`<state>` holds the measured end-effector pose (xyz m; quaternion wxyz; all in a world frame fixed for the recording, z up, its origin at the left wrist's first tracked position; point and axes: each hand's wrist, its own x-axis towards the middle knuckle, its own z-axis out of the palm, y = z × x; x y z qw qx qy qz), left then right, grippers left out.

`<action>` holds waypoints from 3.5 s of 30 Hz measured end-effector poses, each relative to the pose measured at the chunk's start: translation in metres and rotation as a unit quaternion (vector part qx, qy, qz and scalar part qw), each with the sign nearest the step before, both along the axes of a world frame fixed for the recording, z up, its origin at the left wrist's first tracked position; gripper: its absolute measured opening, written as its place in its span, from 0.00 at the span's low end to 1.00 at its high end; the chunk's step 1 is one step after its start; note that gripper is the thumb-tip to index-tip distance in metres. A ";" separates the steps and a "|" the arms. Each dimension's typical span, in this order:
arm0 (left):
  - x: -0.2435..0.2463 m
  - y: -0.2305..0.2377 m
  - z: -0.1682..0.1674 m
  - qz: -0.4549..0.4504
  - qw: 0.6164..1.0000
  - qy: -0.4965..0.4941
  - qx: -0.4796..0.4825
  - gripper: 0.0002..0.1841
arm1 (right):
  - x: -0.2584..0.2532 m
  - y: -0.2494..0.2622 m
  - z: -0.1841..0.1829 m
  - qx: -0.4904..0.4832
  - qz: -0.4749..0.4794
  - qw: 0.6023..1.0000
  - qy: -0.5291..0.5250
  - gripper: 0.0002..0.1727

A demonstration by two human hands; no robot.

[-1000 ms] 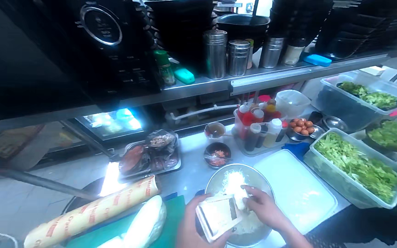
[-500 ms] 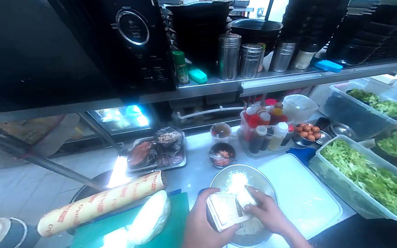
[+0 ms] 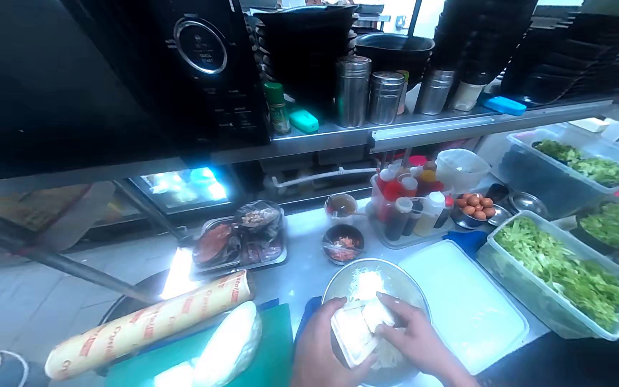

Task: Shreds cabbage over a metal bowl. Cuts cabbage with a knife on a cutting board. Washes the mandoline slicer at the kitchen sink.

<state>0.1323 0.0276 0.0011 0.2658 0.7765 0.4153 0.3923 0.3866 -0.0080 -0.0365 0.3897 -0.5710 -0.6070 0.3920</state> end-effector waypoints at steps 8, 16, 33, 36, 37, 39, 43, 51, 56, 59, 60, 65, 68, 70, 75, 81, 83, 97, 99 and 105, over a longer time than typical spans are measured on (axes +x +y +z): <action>0.011 0.010 -0.013 0.017 1.000 0.019 -0.011 0.57 | -0.006 0.014 -0.005 -0.061 -0.090 0.991 0.075 0.33; 0.021 0.020 -0.022 -0.009 0.996 -0.051 -0.079 0.57 | -0.006 0.020 0.006 -0.075 -0.076 0.989 0.100 0.33; 0.059 0.029 -0.071 -0.063 0.983 -0.097 -0.141 0.56 | 0.030 0.022 -0.014 -0.025 -0.209 0.973 0.095 0.30; 0.052 0.028 -0.066 -0.058 0.987 -0.055 -0.142 0.56 | 0.022 0.011 -0.023 -0.077 -0.170 0.982 0.005 0.29; 0.050 0.027 -0.062 -0.058 0.988 -0.039 -0.139 0.57 | 0.017 0.007 -0.023 -0.084 -0.153 0.985 -0.002 0.29; 0.046 0.023 -0.059 -0.056 0.990 -0.009 -0.128 0.57 | 0.006 0.001 -0.020 -0.080 -0.128 0.988 0.015 0.29; 0.040 0.019 -0.056 -0.052 0.990 0.025 -0.127 0.58 | 0.003 -0.001 -0.054 -0.082 -0.148 0.986 -0.005 0.29; 0.035 0.016 -0.059 -0.050 0.991 0.039 -0.119 0.58 | -0.011 -0.011 -0.047 -0.051 -0.166 0.984 0.044 0.27; 0.036 0.017 -0.058 -0.050 0.990 0.042 -0.125 0.58 | 0.001 -0.005 -0.060 -0.099 -0.175 0.979 -0.019 0.26; 0.037 0.017 -0.059 -0.049 0.990 0.044 -0.123 0.57 | -0.012 -0.011 -0.042 -0.049 -0.172 0.982 0.062 0.25; 0.037 0.018 -0.059 -0.051 0.991 0.041 -0.120 0.57 | -0.007 -0.008 -0.055 -0.067 -0.188 0.979 0.035 0.25; 0.042 0.020 -0.055 -0.052 0.990 0.055 -0.120 0.57 | -0.001 -0.003 -0.042 -0.098 -0.184 0.978 -0.007 0.25; 0.043 0.020 -0.055 -0.048 0.988 0.068 -0.128 0.57 | -0.007 -0.003 -0.044 -0.080 -0.199 0.977 0.012 0.25; 0.043 0.020 -0.055 -0.050 0.989 0.068 -0.125 0.57 | 0.008 0.002 -0.074 -0.131 -0.216 0.966 -0.047 0.25; 0.044 0.019 -0.057 -0.043 0.988 0.077 -0.126 0.57 | -0.014 -0.005 -0.025 -0.079 -0.194 0.978 0.012 0.25; 0.045 0.019 -0.057 -0.050 0.990 0.068 -0.113 0.57 | 0.007 0.002 -0.056 -0.134 -0.191 0.968 -0.095 0.26; 0.045 0.018 -0.057 -0.046 0.989 0.074 -0.121 0.57 | -0.007 -0.006 -0.029 -0.087 -0.179 0.980 -0.032 0.25; 0.048 0.024 -0.052 -0.058 0.986 0.086 -0.132 0.57 | 0.015 0.005 -0.085 -0.145 -0.225 0.962 -0.055 0.24; 0.049 0.027 -0.050 -0.057 0.985 0.089 -0.137 0.57 | 0.002 0.001 -0.050 -0.117 -0.214 0.970 -0.010 0.24; 0.051 0.026 -0.049 -0.059 0.985 0.095 -0.129 0.57 | 0.017 0.004 -0.090 -0.148 -0.230 0.962 -0.016 0.25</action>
